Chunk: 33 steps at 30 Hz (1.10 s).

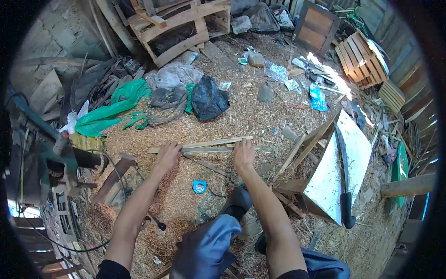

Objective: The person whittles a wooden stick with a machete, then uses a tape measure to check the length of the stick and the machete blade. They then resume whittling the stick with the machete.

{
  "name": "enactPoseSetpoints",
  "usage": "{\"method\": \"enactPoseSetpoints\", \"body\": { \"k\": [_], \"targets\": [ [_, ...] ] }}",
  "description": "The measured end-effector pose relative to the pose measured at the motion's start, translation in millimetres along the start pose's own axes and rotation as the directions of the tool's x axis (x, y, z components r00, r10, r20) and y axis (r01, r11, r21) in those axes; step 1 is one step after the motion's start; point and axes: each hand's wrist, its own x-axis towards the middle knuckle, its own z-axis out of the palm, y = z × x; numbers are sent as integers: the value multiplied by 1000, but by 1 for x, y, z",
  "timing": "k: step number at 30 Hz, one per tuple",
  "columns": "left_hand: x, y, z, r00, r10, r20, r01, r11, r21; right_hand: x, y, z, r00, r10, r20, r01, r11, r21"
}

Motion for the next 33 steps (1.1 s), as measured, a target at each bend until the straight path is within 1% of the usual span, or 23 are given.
{"method": "enactPoseSetpoints", "body": {
  "k": [2,3,4,6,7,10,13,16,18,20,23,26,27,30,31,32,33],
  "targets": [
    [4,0,-2,999,-42,33,41,999,36,12,-3,15,1000,-10,-28,12,997,73],
    [6,-1,-2,997,-52,52,48,997,63,17,-4,22,1000,-4,-28,9,988,157],
    [8,-3,-2,996,-61,69,55,994,92,20,-4,31,999,-20,-30,26,979,202],
    [5,-12,11,994,-94,56,89,993,83,27,-6,55,998,-52,-46,63,955,291],
    [3,-17,18,993,-111,48,107,991,77,27,-6,62,989,-113,91,84,957,276],
    [0,-28,26,996,-65,62,61,996,71,3,-10,64,946,-99,308,-5,948,319],
    [-2,-23,11,998,-46,41,46,999,17,-25,-4,43,915,-106,389,-20,952,305],
    [-5,-17,4,999,-49,20,50,999,-15,-54,11,29,914,-153,376,42,957,288],
    [-6,-13,6,1000,-18,19,19,999,-41,-72,22,9,891,-128,435,-1,959,284],
    [-10,29,-41,991,9,135,14,986,-164,-99,35,-14,922,-136,363,-5,932,362],
    [1,81,-81,988,45,146,15,922,-388,-127,51,-49,933,-136,332,53,967,248],
    [14,133,-126,978,203,51,-178,933,-312,-174,72,-121,972,-85,220,32,973,231],
    [14,152,-144,954,297,-34,-293,905,-309,-185,84,-132,976,-129,175,96,979,182],
    [14,211,-197,953,300,26,-270,890,-368,-234,120,-185,974,-119,191,83,980,183],
    [16,228,-210,938,346,8,-317,867,-384,-247,133,-202,969,-98,228,51,978,204],
    [18,243,-219,921,391,-4,-359,843,-399,-258,146,-206,970,-30,239,-14,983,182],
    [17,257,-227,901,435,-9,-399,818,-414,-262,164,-192,979,84,188,-113,982,149]
  ]
}}
